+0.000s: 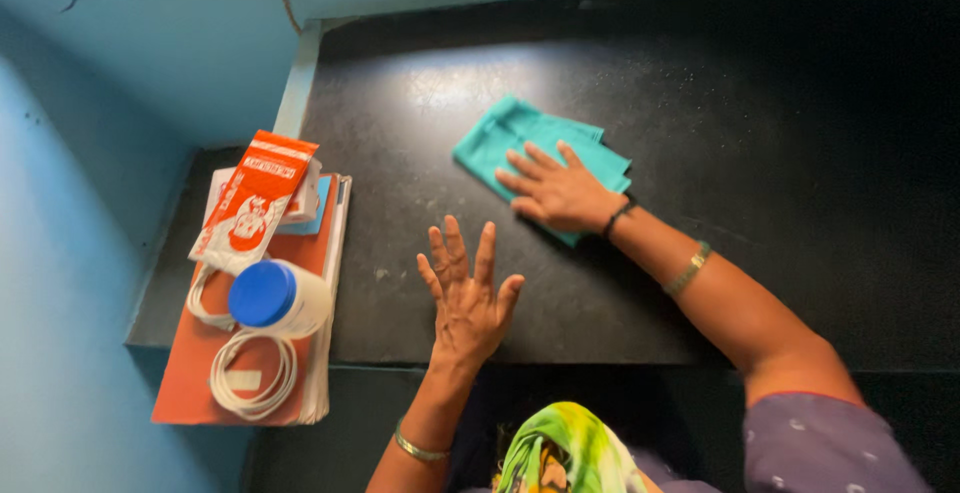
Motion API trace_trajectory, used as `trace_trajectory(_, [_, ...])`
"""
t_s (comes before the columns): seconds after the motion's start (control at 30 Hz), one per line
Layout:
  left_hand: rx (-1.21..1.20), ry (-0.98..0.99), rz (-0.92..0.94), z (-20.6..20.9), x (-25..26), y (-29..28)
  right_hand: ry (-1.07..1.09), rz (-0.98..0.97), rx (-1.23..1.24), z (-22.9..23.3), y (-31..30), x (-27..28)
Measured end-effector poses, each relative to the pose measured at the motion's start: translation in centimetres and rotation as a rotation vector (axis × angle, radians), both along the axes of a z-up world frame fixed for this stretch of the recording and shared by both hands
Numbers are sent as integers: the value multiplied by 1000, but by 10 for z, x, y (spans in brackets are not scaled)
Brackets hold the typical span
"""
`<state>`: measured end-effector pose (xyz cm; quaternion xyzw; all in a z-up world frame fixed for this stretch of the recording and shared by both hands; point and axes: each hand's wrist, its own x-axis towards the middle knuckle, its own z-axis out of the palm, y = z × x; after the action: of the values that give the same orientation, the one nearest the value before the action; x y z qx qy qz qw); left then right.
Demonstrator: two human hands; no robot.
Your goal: The person gathers several items including a notebook, boxes, cables, and a jar onto one side of a dark countertop. They then wipe the remaining surface with a blue cloth. Finally, they return the items to their original positions.
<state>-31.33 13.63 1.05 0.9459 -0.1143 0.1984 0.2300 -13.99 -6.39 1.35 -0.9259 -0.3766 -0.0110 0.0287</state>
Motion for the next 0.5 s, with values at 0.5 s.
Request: trace_trajectory(0.5, [53,41,-12,1,6,1,-28,-823,96,-21,-227,143])
